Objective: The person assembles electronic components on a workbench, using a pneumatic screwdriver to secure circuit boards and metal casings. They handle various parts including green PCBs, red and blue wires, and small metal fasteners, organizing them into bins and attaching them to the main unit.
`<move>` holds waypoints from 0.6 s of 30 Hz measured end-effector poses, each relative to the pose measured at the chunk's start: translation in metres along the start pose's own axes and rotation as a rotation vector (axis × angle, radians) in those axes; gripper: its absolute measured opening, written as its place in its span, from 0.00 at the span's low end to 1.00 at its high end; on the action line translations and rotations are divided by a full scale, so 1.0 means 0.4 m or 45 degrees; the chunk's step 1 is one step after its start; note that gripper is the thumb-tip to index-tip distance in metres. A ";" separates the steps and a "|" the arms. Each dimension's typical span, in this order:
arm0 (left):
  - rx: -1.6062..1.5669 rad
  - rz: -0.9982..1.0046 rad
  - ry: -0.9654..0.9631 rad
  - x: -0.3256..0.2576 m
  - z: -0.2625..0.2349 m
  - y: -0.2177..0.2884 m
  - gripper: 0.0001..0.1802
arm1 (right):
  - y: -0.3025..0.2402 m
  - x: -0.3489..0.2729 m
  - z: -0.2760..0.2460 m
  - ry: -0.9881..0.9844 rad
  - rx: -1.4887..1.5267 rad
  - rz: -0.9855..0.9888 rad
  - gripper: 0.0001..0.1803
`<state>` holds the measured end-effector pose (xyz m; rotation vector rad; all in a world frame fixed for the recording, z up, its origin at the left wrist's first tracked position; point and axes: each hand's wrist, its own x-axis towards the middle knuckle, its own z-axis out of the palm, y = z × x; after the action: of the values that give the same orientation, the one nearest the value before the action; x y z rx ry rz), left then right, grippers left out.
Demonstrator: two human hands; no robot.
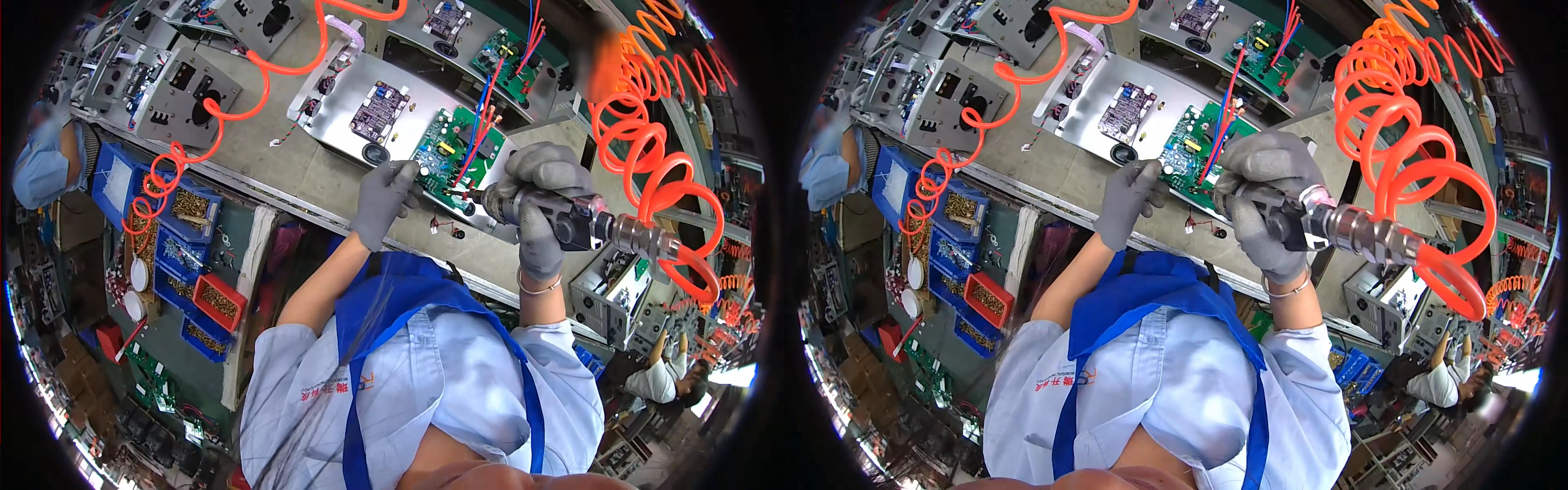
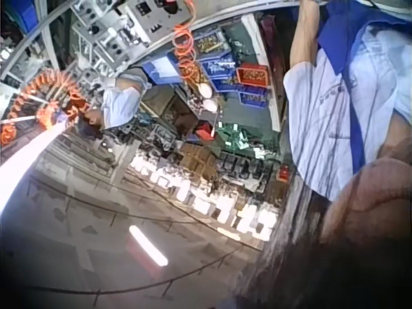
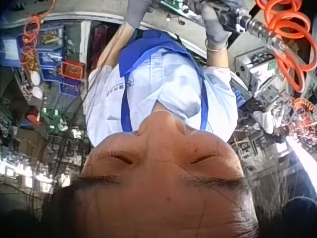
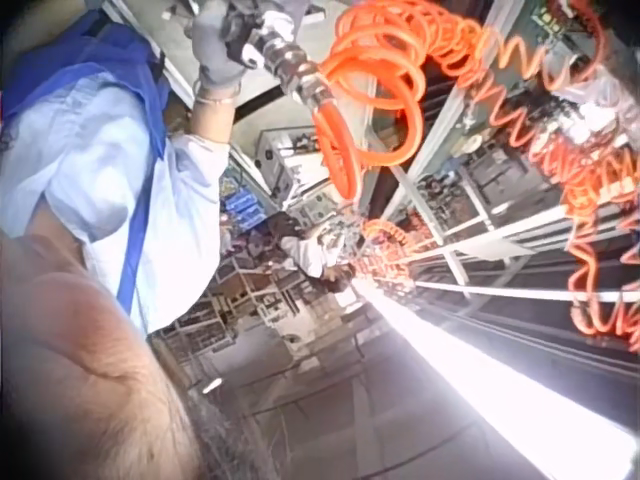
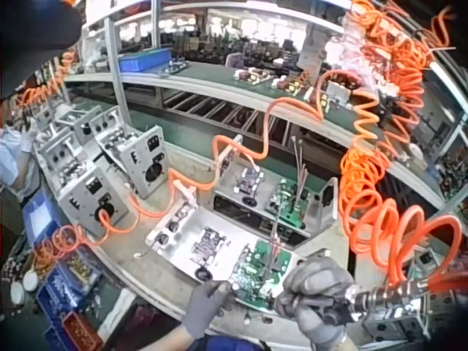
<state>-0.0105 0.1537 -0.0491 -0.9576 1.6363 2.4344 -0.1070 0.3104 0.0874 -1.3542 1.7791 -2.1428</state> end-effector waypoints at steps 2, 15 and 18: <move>-0.014 0.007 0.007 0.004 0.003 0.004 0.21 | 0.004 -0.005 0.031 0.138 -0.149 0.082 0.14; -0.045 -0.013 0.002 0.008 0.007 -0.007 0.19 | 0.028 0.006 0.033 -0.024 -0.346 0.238 0.19; -0.032 0.007 0.020 0.001 0.011 -0.002 0.19 | 0.034 0.005 0.034 -0.011 -0.275 0.266 0.19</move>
<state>-0.0123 0.1578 -0.0489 -0.9793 1.6196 2.4628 -0.1060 0.2941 0.0767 -1.1506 2.0946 -1.8826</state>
